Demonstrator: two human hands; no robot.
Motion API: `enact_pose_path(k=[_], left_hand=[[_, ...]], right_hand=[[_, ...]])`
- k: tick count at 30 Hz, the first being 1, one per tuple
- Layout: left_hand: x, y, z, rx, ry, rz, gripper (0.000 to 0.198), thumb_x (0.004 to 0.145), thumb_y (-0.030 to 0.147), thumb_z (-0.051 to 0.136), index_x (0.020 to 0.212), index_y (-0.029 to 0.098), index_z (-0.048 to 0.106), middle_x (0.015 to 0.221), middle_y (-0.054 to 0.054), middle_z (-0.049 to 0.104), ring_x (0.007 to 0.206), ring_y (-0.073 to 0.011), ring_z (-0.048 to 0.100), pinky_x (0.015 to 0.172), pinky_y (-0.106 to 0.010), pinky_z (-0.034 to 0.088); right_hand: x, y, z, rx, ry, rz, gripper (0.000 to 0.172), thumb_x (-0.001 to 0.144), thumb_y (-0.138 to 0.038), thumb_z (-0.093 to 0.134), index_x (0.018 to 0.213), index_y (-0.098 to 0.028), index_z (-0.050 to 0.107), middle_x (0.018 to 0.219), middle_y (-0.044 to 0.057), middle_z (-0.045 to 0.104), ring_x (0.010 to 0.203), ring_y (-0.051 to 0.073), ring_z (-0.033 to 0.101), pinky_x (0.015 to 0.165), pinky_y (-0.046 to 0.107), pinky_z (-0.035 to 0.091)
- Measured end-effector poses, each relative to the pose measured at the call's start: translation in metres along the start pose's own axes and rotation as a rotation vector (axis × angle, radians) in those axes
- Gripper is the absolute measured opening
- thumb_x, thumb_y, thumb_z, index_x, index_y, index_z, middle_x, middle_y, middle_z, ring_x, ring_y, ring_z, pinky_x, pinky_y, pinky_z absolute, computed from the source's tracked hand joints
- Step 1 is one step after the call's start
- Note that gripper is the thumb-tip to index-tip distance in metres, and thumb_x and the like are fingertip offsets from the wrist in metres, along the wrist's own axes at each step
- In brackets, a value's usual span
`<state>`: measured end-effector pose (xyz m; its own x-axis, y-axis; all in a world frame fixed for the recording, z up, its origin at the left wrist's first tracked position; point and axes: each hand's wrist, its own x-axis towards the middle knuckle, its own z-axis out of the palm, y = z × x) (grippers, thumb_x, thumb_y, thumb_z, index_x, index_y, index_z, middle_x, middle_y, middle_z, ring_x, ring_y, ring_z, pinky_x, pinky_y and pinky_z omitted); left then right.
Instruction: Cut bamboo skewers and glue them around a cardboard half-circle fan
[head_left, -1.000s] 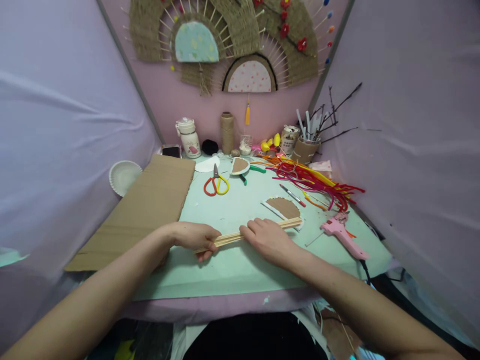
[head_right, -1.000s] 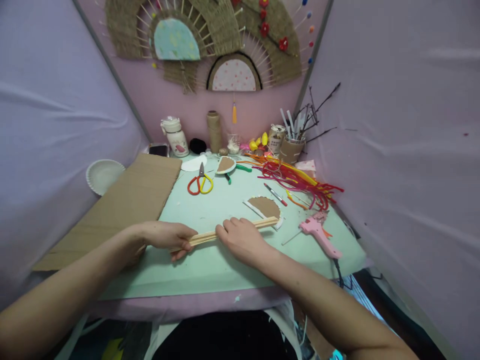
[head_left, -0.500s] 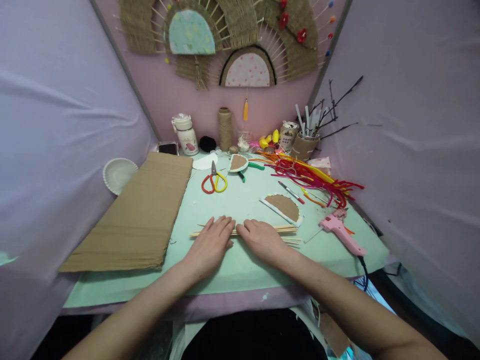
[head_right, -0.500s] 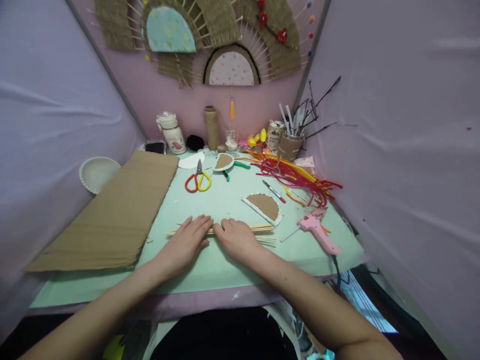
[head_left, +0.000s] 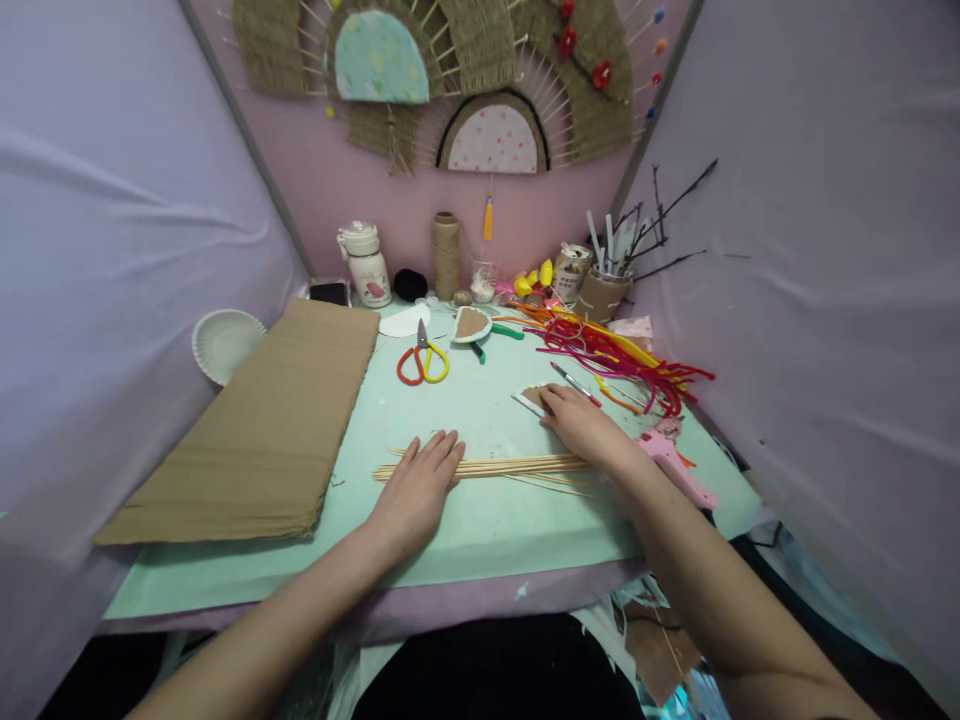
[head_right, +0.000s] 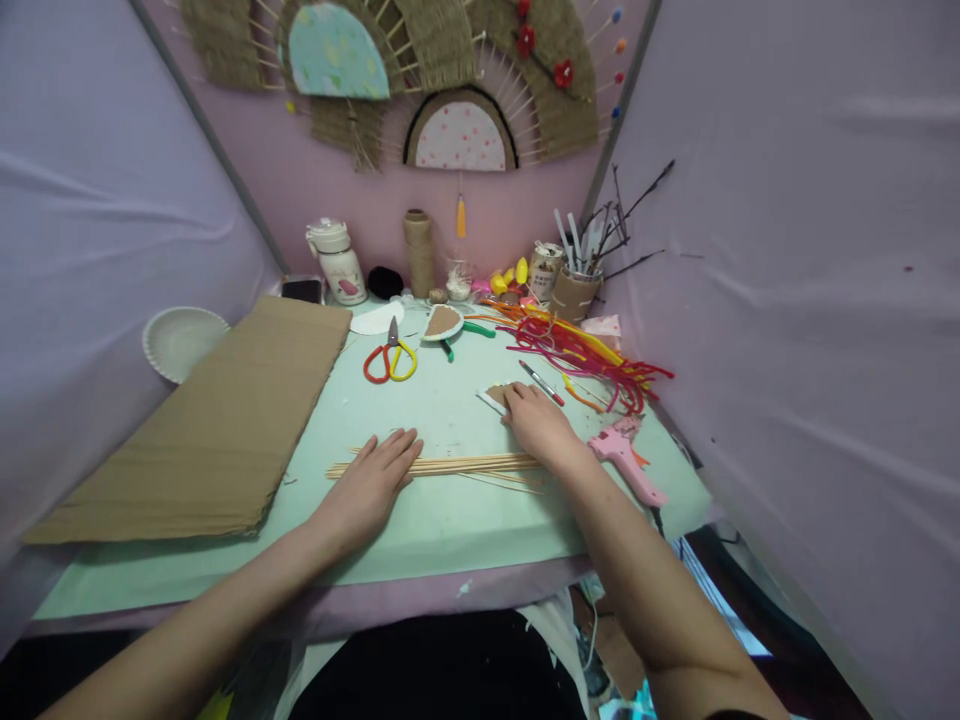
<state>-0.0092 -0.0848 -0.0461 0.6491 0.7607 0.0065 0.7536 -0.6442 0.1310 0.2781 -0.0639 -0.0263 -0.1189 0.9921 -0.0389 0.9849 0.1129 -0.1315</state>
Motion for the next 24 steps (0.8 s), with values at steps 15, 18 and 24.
enact_pose_path(k=[15, 18, 24], left_hand=[[0.006, -0.002, -0.008, -0.022, 0.021, 0.001, 0.040, 0.099, 0.022, 0.038, 0.136, 0.018, 0.053, 0.147, -0.012, 0.047, 0.137, -0.0257, 0.042, 0.113, -0.047, 0.036], [0.009, -0.005, -0.017, -0.025, 0.027, 0.007, 0.038, 0.098, 0.020, 0.037, 0.132, 0.018, 0.056, 0.142, -0.010, 0.054, 0.132, -0.0235, 0.049, 0.109, -0.040, 0.041], [0.018, -0.011, -0.016, 0.028, 0.031, -0.027, 0.042, 0.098, 0.016, 0.034, 0.134, 0.017, 0.055, 0.143, -0.010, 0.052, 0.132, -0.0230, 0.048, 0.111, -0.039, 0.038]], right_hand=[[0.002, -0.019, -0.019, 0.186, 0.042, -0.213, 0.051, 0.090, -0.028, 0.058, 0.138, -0.014, 0.049, 0.142, 0.016, 0.051, 0.132, 0.026, 0.047, 0.109, 0.040, 0.038], [-0.038, -0.029, -0.008, 0.225, 0.072, -0.274, 0.051, 0.088, -0.028, 0.059, 0.137, -0.017, 0.050, 0.143, 0.014, 0.051, 0.132, 0.027, 0.047, 0.108, 0.043, 0.040], [-0.075, -0.049, 0.027, 0.149, 0.173, -0.169, 0.054, 0.091, -0.021, 0.051, 0.144, -0.017, 0.043, 0.150, 0.014, 0.043, 0.140, 0.028, 0.037, 0.114, 0.050, 0.033]])
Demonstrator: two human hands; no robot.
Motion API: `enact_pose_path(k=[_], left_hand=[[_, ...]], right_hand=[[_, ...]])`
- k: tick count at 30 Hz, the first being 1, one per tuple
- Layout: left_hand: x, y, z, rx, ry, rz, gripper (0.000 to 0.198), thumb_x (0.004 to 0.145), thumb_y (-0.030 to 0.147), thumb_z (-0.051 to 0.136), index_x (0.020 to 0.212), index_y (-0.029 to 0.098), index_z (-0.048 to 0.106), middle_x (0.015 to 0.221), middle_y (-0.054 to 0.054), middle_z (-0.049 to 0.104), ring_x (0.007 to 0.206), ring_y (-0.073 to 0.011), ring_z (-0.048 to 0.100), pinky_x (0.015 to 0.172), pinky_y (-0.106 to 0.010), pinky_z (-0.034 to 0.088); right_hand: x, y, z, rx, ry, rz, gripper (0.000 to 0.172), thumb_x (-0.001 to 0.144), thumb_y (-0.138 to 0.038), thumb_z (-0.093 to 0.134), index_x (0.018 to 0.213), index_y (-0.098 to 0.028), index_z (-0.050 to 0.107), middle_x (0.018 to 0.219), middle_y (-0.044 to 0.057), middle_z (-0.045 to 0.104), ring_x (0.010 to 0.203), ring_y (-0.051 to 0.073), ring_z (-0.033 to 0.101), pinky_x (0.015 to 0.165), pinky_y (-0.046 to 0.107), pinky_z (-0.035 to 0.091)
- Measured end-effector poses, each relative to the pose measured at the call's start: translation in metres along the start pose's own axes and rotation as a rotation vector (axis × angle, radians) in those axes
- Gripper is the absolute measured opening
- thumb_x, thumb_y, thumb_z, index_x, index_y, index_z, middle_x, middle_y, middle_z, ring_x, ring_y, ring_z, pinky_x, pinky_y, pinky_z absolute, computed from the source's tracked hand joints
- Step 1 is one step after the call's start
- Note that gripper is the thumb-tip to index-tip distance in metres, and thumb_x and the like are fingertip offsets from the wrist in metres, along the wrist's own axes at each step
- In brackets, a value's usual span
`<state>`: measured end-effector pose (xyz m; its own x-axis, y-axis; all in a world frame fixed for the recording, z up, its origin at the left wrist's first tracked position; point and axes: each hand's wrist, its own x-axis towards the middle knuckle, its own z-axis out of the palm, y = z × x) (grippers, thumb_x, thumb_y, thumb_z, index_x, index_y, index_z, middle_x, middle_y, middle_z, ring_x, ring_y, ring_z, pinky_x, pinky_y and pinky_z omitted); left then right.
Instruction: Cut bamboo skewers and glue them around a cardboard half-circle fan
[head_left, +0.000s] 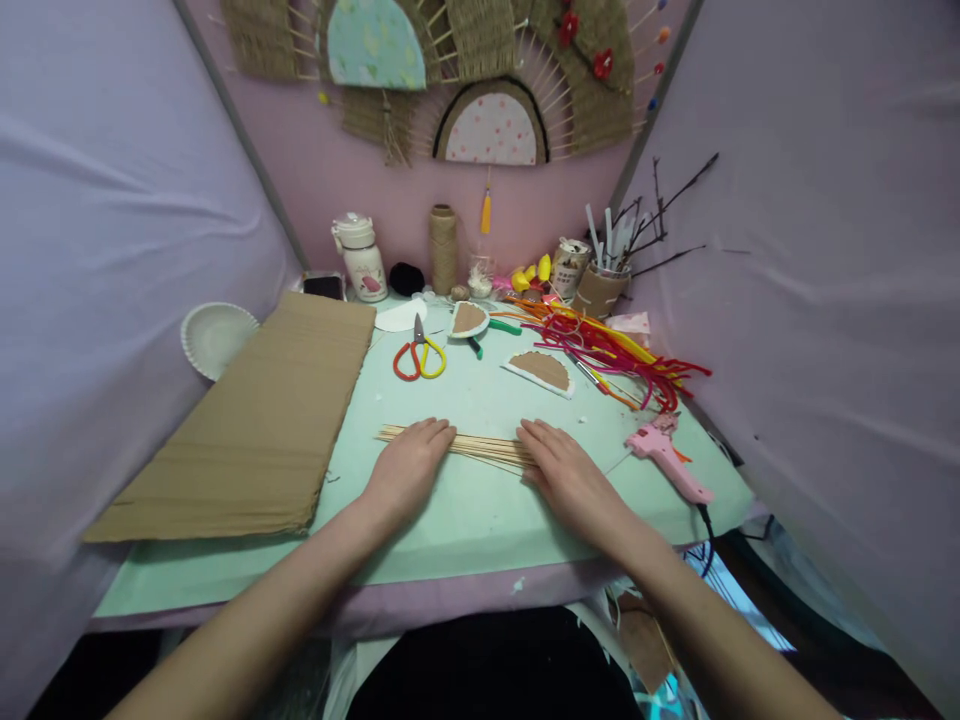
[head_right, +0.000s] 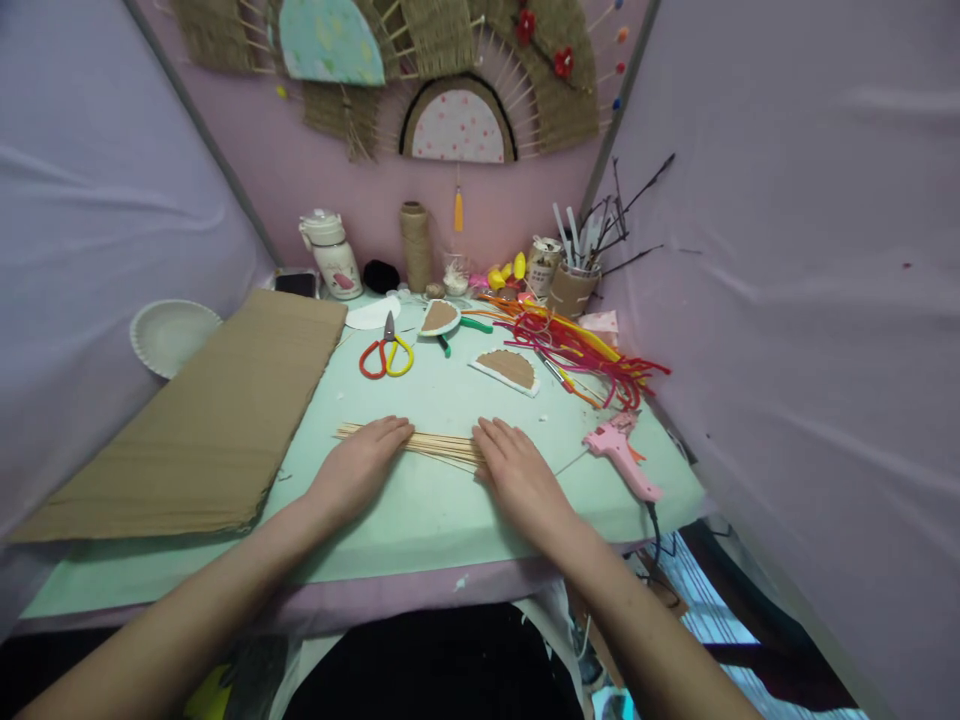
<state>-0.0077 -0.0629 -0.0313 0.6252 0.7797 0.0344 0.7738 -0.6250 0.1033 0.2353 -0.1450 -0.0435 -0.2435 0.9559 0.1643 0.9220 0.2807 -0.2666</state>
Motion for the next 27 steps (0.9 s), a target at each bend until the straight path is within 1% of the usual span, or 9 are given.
enact_pose_path(k=[3, 6, 9, 12, 14, 18, 20, 23, 27], left_hand=[[0.000, 0.000, 0.004, -0.004, -0.033, 0.022, 0.044, 0.099, 0.026, 0.038, 0.140, 0.018, 0.048, 0.151, -0.010, 0.041, 0.141, -0.0249, 0.037, 0.117, -0.044, 0.029], [-0.004, 0.004, 0.005, -0.012, -0.077, 0.019, 0.057, 0.097, 0.040, 0.043, 0.148, 0.017, 0.036, 0.157, -0.011, 0.029, 0.146, -0.0257, 0.026, 0.119, -0.046, 0.023], [-0.009, 0.012, 0.007, -0.004, -0.075, -0.033, 0.071, 0.093, 0.052, 0.044, 0.151, 0.013, 0.029, 0.158, -0.014, 0.025, 0.147, -0.0286, 0.022, 0.119, -0.049, 0.022], [-0.010, 0.017, 0.010, 0.006, -0.049, -0.074, 0.079, 0.091, 0.060, 0.043, 0.151, 0.011, 0.028, 0.158, -0.017, 0.024, 0.147, -0.0310, 0.021, 0.118, -0.051, 0.020], [-0.009, 0.018, 0.012, 0.008, -0.036, -0.082, 0.081, 0.090, 0.062, 0.043, 0.151, 0.011, 0.028, 0.158, -0.017, 0.024, 0.147, -0.0317, 0.021, 0.118, -0.052, 0.020], [-0.008, 0.018, 0.012, 0.020, 0.007, -0.071, 0.081, 0.089, 0.062, 0.045, 0.151, 0.012, 0.028, 0.159, -0.017, 0.022, 0.148, -0.0313, 0.018, 0.119, -0.052, 0.016], [-0.007, 0.018, 0.010, 0.021, -0.003, -0.057, 0.081, 0.089, 0.062, 0.045, 0.151, 0.011, 0.027, 0.159, -0.017, 0.021, 0.148, -0.0306, 0.017, 0.119, -0.051, 0.015], [-0.004, 0.015, 0.008, 0.007, -0.055, -0.035, 0.082, 0.090, 0.062, 0.043, 0.151, 0.011, 0.026, 0.159, -0.017, 0.022, 0.148, -0.0296, 0.018, 0.119, -0.049, 0.016], [0.006, 0.007, 0.006, 0.000, -0.086, -0.022, 0.081, 0.090, 0.062, 0.041, 0.151, 0.011, 0.027, 0.159, -0.016, 0.022, 0.148, -0.0291, 0.017, 0.119, -0.049, 0.014]], right_hand=[[-0.003, -0.010, 0.008, -0.014, -0.075, 0.039, 0.065, 0.092, -0.037, 0.052, 0.151, -0.019, 0.031, 0.157, 0.011, 0.030, 0.146, 0.028, 0.024, 0.117, 0.052, 0.026], [0.008, -0.009, 0.005, -0.013, -0.193, 0.070, 0.074, 0.091, -0.050, 0.050, 0.153, -0.018, 0.025, 0.159, 0.011, 0.025, 0.148, 0.027, 0.019, 0.118, 0.053, 0.020], [0.026, 0.001, 0.000, -0.023, -0.235, 0.082, 0.072, 0.093, -0.053, 0.046, 0.153, -0.019, 0.025, 0.159, 0.010, 0.023, 0.148, 0.026, 0.017, 0.119, 0.053, 0.016], [0.039, 0.009, -0.002, -0.035, -0.226, 0.065, 0.072, 0.093, -0.055, 0.044, 0.153, -0.020, 0.026, 0.159, 0.010, 0.023, 0.149, 0.027, 0.017, 0.118, 0.054, 0.014], [0.039, 0.009, -0.002, -0.048, -0.192, 0.060, 0.075, 0.092, -0.057, 0.044, 0.153, -0.021, 0.024, 0.160, 0.011, 0.022, 0.149, 0.028, 0.016, 0.118, 0.056, 0.014], [0.028, -0.002, 0.001, -0.070, -0.130, 0.040, 0.079, 0.091, -0.062, 0.042, 0.155, -0.021, 0.020, 0.160, 0.011, 0.020, 0.149, 0.029, 0.016, 0.118, 0.055, 0.012], [0.023, -0.009, 0.002, -0.060, -0.147, 0.021, 0.079, 0.091, -0.063, 0.040, 0.155, -0.021, 0.020, 0.160, 0.012, 0.022, 0.148, 0.029, 0.017, 0.118, 0.054, 0.013], [0.021, -0.014, 0.004, -0.029, -0.207, 0.015, 0.082, 0.090, -0.065, 0.039, 0.154, -0.018, 0.020, 0.159, 0.013, 0.022, 0.148, 0.028, 0.017, 0.118, 0.053, 0.017], [0.026, -0.014, 0.006, -0.017, -0.235, 0.043, 0.086, 0.089, -0.066, 0.042, 0.154, -0.015, 0.020, 0.160, 0.013, 0.018, 0.149, 0.027, 0.013, 0.119, 0.053, 0.015]])
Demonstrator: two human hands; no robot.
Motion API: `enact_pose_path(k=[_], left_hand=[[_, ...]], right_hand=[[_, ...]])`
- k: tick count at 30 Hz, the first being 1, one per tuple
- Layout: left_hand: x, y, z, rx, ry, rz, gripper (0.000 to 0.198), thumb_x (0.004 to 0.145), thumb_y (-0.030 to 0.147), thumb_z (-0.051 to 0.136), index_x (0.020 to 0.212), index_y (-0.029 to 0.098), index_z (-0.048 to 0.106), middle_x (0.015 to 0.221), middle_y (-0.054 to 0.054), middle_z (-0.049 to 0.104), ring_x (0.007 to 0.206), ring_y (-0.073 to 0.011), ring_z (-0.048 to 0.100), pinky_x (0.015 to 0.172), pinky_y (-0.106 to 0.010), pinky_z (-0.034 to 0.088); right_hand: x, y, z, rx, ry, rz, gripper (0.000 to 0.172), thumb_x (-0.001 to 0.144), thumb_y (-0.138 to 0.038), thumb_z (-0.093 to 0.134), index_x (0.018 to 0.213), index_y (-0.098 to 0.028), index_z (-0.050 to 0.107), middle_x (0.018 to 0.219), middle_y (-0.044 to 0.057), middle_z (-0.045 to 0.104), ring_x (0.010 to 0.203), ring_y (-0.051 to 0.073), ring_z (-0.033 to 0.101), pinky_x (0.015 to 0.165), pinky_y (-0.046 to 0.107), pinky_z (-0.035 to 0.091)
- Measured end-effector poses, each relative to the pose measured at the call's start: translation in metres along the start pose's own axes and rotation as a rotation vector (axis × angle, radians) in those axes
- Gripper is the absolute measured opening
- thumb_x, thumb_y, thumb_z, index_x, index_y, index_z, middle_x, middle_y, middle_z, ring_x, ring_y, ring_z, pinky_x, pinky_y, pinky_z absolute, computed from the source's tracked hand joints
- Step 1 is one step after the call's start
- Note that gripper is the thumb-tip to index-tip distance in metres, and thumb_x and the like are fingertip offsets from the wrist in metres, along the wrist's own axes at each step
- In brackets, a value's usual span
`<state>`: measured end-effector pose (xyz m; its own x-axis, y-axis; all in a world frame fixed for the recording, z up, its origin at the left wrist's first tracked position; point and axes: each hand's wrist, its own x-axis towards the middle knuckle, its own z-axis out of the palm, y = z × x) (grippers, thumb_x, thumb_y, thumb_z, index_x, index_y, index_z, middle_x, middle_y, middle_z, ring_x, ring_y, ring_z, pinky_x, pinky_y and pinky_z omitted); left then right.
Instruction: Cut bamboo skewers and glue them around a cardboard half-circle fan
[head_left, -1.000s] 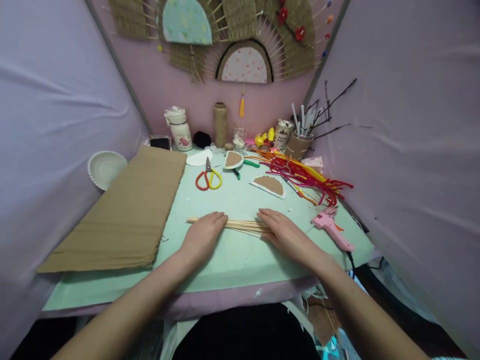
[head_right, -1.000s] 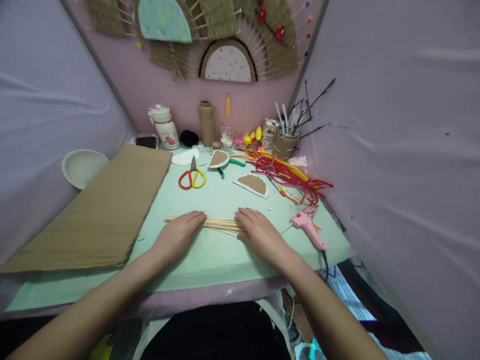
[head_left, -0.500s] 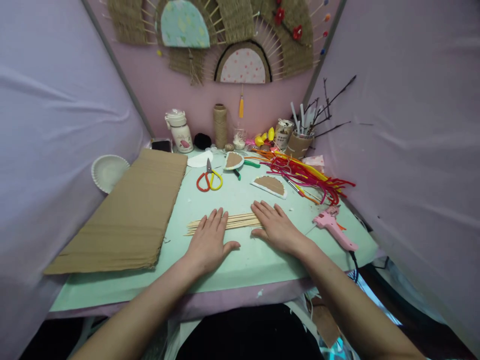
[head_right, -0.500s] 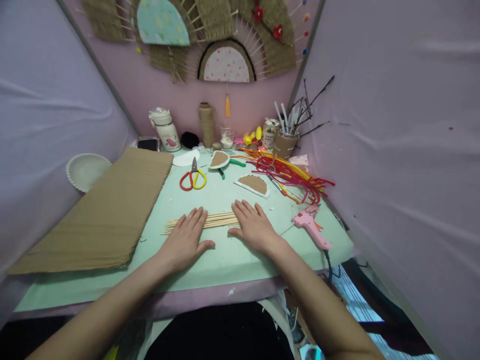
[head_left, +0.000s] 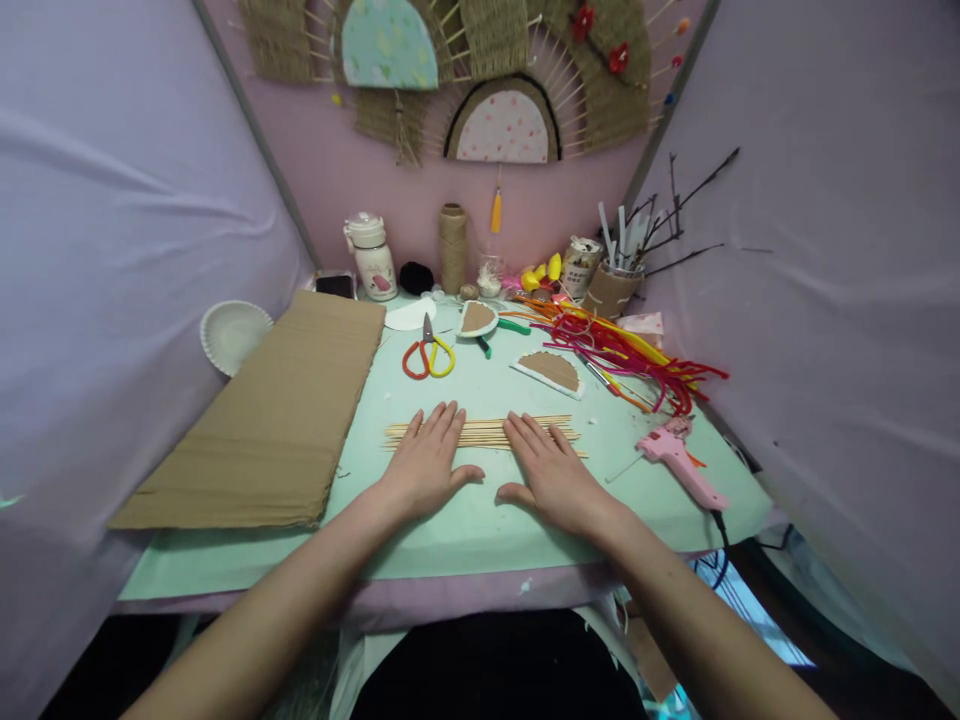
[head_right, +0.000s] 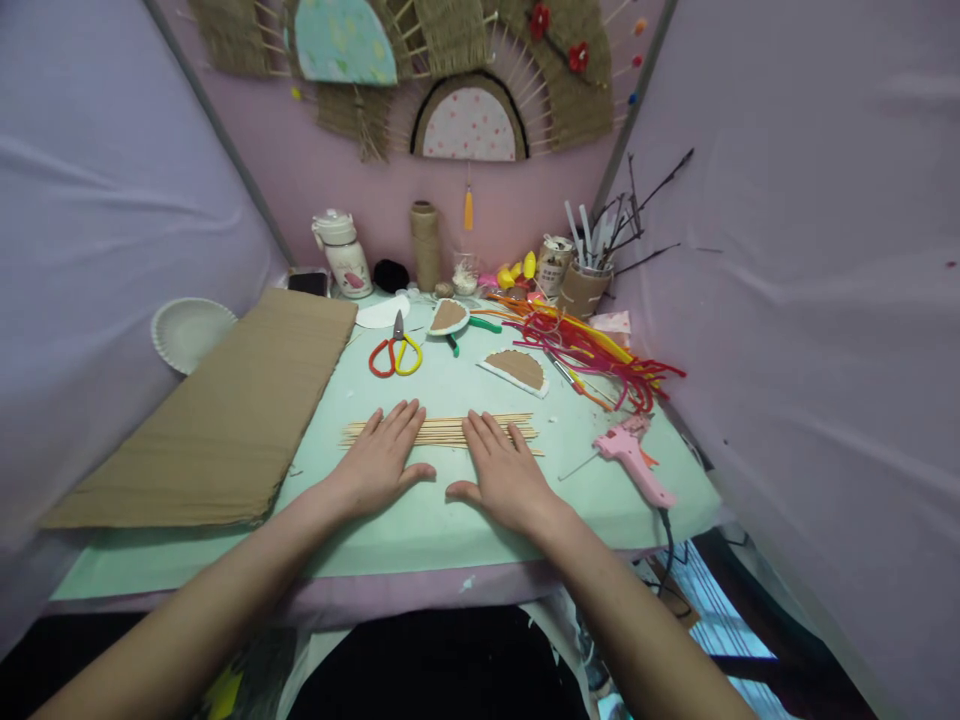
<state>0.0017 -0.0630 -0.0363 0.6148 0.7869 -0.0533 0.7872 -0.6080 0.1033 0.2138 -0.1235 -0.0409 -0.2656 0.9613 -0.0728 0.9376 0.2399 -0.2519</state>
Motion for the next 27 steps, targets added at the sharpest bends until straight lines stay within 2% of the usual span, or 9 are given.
enact_pose_path(k=[5, 9, 12, 15, 17, 19, 23, 27], left_hand=[[0.008, -0.005, 0.000, -0.010, 0.013, 0.014, 0.079, 0.091, 0.062, 0.039, 0.150, 0.010, 0.028, 0.158, -0.017, 0.025, 0.148, -0.0299, 0.019, 0.118, -0.052, 0.015], [0.012, -0.007, -0.009, -0.040, 0.069, 0.016, 0.066, 0.095, 0.051, 0.040, 0.147, 0.011, 0.034, 0.155, -0.017, 0.033, 0.144, -0.0291, 0.028, 0.117, -0.049, 0.021], [0.023, -0.007, -0.023, -0.055, 0.136, -0.007, 0.043, 0.096, 0.029, 0.041, 0.134, 0.012, 0.051, 0.141, -0.016, 0.052, 0.129, -0.0270, 0.049, 0.106, -0.041, 0.036], [0.043, -0.003, -0.034, -0.032, 0.133, -0.020, 0.030, 0.092, 0.017, 0.041, 0.106, 0.015, 0.067, 0.107, -0.013, 0.068, 0.101, -0.0259, 0.062, 0.088, -0.038, 0.044], [0.056, 0.002, -0.037, 0.007, 0.104, -0.020, 0.027, 0.089, 0.014, 0.042, 0.091, 0.014, 0.069, 0.093, -0.012, 0.067, 0.093, -0.0260, 0.062, 0.080, -0.037, 0.044], [0.065, 0.008, -0.035, 0.024, 0.079, -0.009, 0.025, 0.087, 0.011, 0.044, 0.086, 0.015, 0.069, 0.090, -0.012, 0.066, 0.090, -0.0255, 0.061, 0.076, -0.036, 0.043], [0.069, 0.015, -0.029, -0.001, 0.062, 0.008, 0.025, 0.084, 0.006, 0.043, 0.087, 0.016, 0.066, 0.090, -0.011, 0.065, 0.089, -0.0255, 0.059, 0.073, -0.036, 0.042], [0.066, 0.016, -0.023, 0.002, 0.092, 0.005, 0.029, 0.084, 0.001, 0.038, 0.091, 0.015, 0.062, 0.096, -0.013, 0.063, 0.092, -0.0258, 0.056, 0.076, -0.037, 0.042]], right_hand=[[0.005, 0.003, -0.001, 0.022, 0.014, -0.014, 0.085, 0.088, -0.064, 0.046, 0.155, -0.018, 0.019, 0.160, 0.013, 0.020, 0.149, 0.028, 0.014, 0.118, 0.055, 0.016], [0.008, 0.008, -0.009, 0.030, 0.082, -0.005, 0.073, 0.092, -0.055, 0.044, 0.152, -0.018, 0.027, 0.158, 0.014, 0.027, 0.148, 0.029, 0.020, 0.117, 0.056, 0.016], [0.021, 0.016, -0.025, 0.033, 0.218, 0.044, 0.052, 0.097, -0.040, 0.041, 0.144, -0.018, 0.042, 0.147, 0.014, 0.046, 0.139, 0.027, 0.039, 0.116, 0.053, 0.018], [0.043, 0.021, -0.043, 0.053, 0.271, 0.111, 0.032, 0.095, -0.027, 0.044, 0.119, -0.017, 0.063, 0.118, 0.014, 0.069, 0.113, 0.026, 0.060, 0.104, 0.044, 0.036], [0.059, 0.020, -0.049, 0.092, 0.295, 0.143, 0.025, 0.094, -0.025, 0.046, 0.102, -0.018, 0.069, 0.105, 0.012, 0.073, 0.101, 0.025, 0.064, 0.089, 0.036, 0.043], [0.071, 0.018, -0.049, 0.151, 0.340, 0.153, 0.022, 0.093, -0.025, 0.048, 0.095, -0.019, 0.069, 0.099, 0.009, 0.073, 0.094, 0.023, 0.065, 0.081, 0.033, 0.044], [0.078, 0.019, -0.036, 0.256, 0.412, 0.111, 0.020, 0.093, -0.026, 0.049, 0.094, -0.020, 0.068, 0.095, 0.006, 0.073, 0.089, 0.021, 0.064, 0.078, 0.030, 0.044], [0.074, 0.027, -0.027, 0.293, 0.484, 0.086, 0.021, 0.092, -0.026, 0.047, 0.094, -0.020, 0.067, 0.094, 0.007, 0.073, 0.091, 0.021, 0.064, 0.084, 0.032, 0.045]])
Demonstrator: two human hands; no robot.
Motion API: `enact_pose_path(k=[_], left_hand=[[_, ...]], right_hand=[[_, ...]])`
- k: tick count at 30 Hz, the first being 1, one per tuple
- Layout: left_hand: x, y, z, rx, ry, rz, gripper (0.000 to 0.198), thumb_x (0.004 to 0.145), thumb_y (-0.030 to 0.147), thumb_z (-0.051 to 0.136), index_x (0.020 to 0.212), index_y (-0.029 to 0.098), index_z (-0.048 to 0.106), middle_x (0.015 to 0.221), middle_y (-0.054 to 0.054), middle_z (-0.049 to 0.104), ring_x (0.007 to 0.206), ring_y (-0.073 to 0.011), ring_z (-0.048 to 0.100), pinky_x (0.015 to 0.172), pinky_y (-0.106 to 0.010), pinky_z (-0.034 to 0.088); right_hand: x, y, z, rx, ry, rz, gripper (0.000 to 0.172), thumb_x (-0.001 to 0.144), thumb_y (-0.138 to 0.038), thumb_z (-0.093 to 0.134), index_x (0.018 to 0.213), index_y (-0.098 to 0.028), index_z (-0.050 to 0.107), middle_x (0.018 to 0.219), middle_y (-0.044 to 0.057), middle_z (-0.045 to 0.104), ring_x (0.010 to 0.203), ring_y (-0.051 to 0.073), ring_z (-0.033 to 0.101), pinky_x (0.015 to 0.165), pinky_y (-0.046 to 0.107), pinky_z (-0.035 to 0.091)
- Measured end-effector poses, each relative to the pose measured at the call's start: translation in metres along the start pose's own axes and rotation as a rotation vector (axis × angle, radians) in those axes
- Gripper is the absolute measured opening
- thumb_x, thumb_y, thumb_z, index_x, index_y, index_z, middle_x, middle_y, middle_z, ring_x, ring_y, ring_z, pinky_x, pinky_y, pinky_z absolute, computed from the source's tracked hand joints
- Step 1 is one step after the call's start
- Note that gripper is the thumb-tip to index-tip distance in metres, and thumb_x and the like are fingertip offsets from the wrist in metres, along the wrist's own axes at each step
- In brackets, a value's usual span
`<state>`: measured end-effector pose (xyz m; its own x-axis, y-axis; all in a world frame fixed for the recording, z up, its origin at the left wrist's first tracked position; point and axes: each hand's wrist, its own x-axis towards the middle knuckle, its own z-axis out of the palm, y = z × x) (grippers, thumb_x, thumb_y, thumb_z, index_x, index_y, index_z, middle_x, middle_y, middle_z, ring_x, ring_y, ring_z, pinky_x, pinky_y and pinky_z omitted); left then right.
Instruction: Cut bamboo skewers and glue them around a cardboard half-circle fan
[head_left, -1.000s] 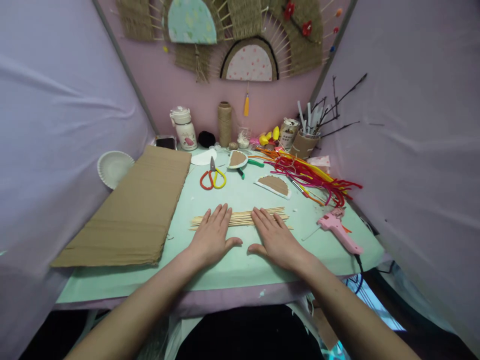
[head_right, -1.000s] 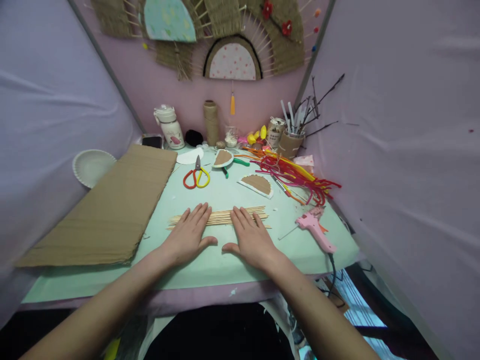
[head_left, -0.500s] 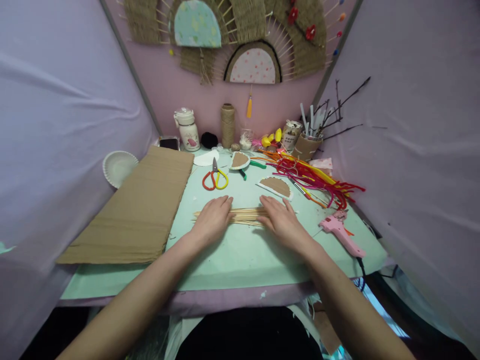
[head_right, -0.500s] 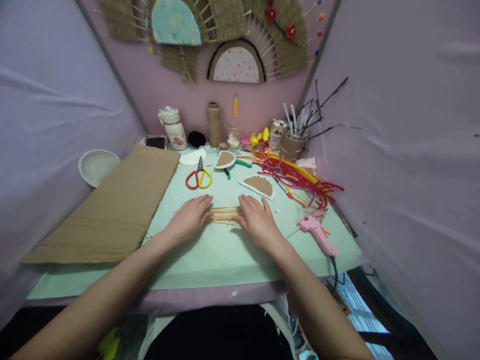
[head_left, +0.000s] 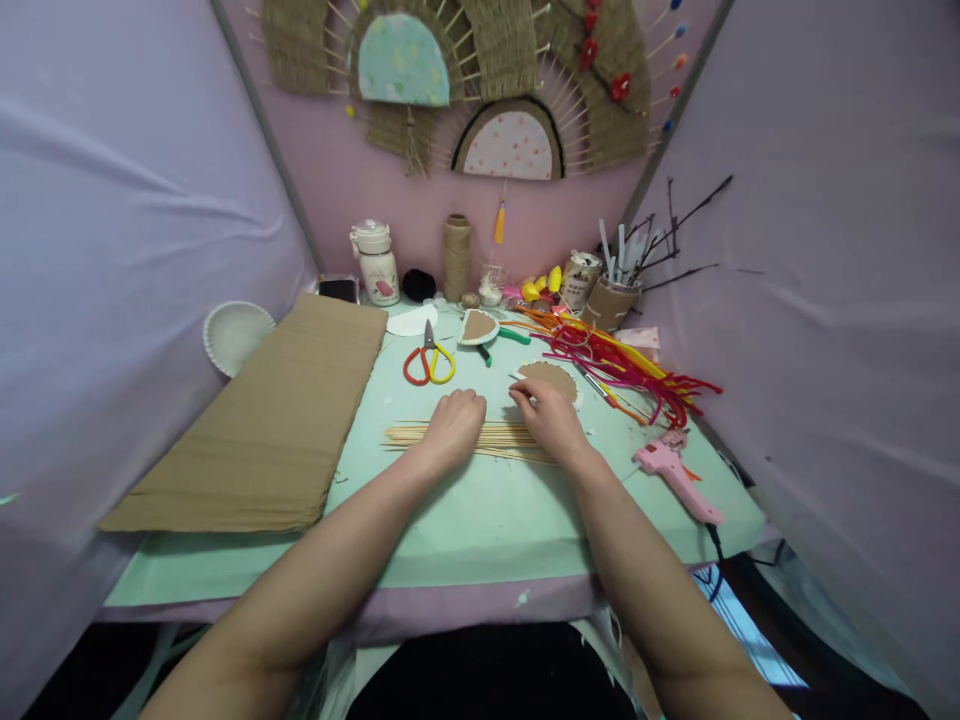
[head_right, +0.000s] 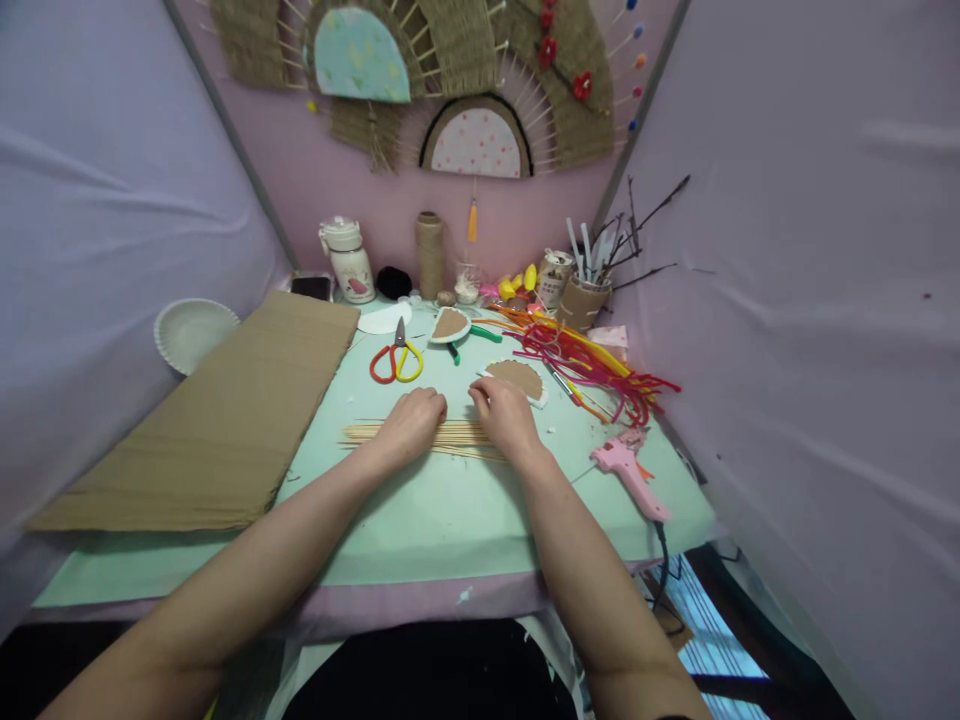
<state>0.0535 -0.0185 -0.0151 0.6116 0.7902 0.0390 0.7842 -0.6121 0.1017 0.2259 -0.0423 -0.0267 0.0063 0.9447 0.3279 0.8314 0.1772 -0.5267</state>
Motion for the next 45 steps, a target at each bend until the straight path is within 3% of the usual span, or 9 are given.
enact_pose_path(k=[6, 9, 13, 19, 22, 25, 29, 36, 45], left_hand=[[0.001, 0.000, -0.001, 0.052, 0.098, -0.059, 0.026, 0.092, 0.006, 0.033, 0.099, 0.015, 0.056, 0.099, -0.013, 0.061, 0.094, -0.0255, 0.054, 0.079, -0.038, 0.042], [0.001, 0.000, -0.004, 0.016, 0.086, -0.069, 0.024, 0.094, 0.009, 0.034, 0.102, 0.016, 0.055, 0.096, -0.011, 0.062, 0.090, -0.0235, 0.055, 0.075, -0.034, 0.043], [0.000, -0.003, -0.002, -0.029, 0.125, -0.041, 0.024, 0.093, 0.010, 0.038, 0.107, 0.017, 0.057, 0.102, -0.011, 0.062, 0.097, -0.0240, 0.055, 0.081, -0.035, 0.044], [0.001, -0.014, 0.000, -0.090, 0.272, -0.094, 0.032, 0.090, 0.005, 0.038, 0.110, 0.017, 0.061, 0.105, -0.011, 0.062, 0.102, -0.0239, 0.055, 0.087, -0.035, 0.045], [-0.001, -0.012, -0.007, -0.217, 0.430, -0.107, 0.028, 0.096, 0.016, 0.036, 0.105, 0.016, 0.062, 0.101, -0.010, 0.064, 0.099, -0.0227, 0.056, 0.088, -0.035, 0.045], [-0.004, -0.005, -0.013, -0.392, 0.591, -0.029, 0.025, 0.098, 0.027, 0.041, 0.099, 0.017, 0.063, 0.093, -0.008, 0.066, 0.091, -0.0201, 0.058, 0.085, -0.033, 0.046], [-0.007, 0.005, -0.013, -0.608, 0.716, 0.106, 0.017, 0.093, 0.031, 0.054, 0.094, 0.019, 0.065, 0.083, -0.004, 0.066, 0.083, -0.0182, 0.058, 0.076, -0.031, 0.047], [-0.006, 0.011, -0.011, -0.688, 0.701, 0.143, 0.011, 0.088, 0.029, 0.064, 0.091, 0.020, 0.069, 0.080, -0.002, 0.069, 0.077, -0.0168, 0.057, 0.074, -0.030, 0.046], [-0.007, 0.012, -0.007, -0.615, 0.651, 0.110, 0.013, 0.090, 0.019, 0.056, 0.082, 0.019, 0.067, 0.077, -0.002, 0.068, 0.076, -0.0168, 0.057, 0.072, -0.029, 0.044]], right_hand=[[-0.003, -0.002, -0.006, 0.076, 0.238, -0.052, 0.030, 0.090, -0.017, 0.036, 0.099, -0.022, 0.064, 0.104, 0.009, 0.068, 0.104, 0.023, 0.059, 0.094, 0.039, 0.043], [-0.006, -0.006, -0.008, 0.093, 0.304, -0.041, 0.028, 0.084, -0.015, 0.034, 0.077, -0.023, 0.059, 0.083, 0.007, 0.063, 0.089, 0.023, 0.058, 0.085, 0.037, 0.045], [-0.011, -0.010, -0.009, 0.243, 0.321, -0.026, 0.023, 0.079, -0.019, 0.037, 0.057, -0.025, 0.040, 0.061, 0.003, 0.046, 0.068, 0.020, 0.049, 0.072, 0.035, 0.043], [-0.012, -0.010, -0.010, 0.459, 0.291, 0.009, 0.024, 0.080, -0.026, 0.039, 0.057, -0.024, 0.035, 0.059, 0.000, 0.040, 0.062, 0.017, 0.043, 0.062, 0.031, 0.040], [-0.009, -0.010, -0.007, 0.575, 0.230, 0.041, 0.026, 0.088, -0.034, 0.039, 0.064, -0.023, 0.041, 0.059, -0.002, 0.040, 0.056, 0.014, 0.041, 0.053, 0.027, 0.037], [-0.007, -0.010, -0.003, 0.759, 0.100, 0.075, 0.039, 0.093, -0.049, 0.038, 0.066, -0.022, 0.044, 0.056, -0.004, 0.040, 0.049, 0.011, 0.036, 0.046, 0.024, 0.031], [-0.006, -0.010, 0.001, 1.134, -0.083, 0.156, 0.048, 0.084, -0.061, 0.055, 0.062, -0.019, 0.047, 0.055, -0.005, 0.040, 0.048, 0.007, 0.031, 0.046, 0.023, 0.022], [-0.008, -0.015, -0.002, 1.197, -0.203, 0.237, 0.048, 0.078, -0.060, 0.065, 0.059, -0.019, 0.046, 0.051, -0.006, 0.039, 0.046, 0.006, 0.028, 0.045, 0.024, 0.017], [-0.010, -0.017, 0.004, 1.097, -0.307, 0.299, 0.049, 0.078, -0.063, 0.060, 0.059, -0.020, 0.045, 0.048, -0.006, 0.041, 0.043, 0.007, 0.028, 0.044, 0.023, 0.019]])
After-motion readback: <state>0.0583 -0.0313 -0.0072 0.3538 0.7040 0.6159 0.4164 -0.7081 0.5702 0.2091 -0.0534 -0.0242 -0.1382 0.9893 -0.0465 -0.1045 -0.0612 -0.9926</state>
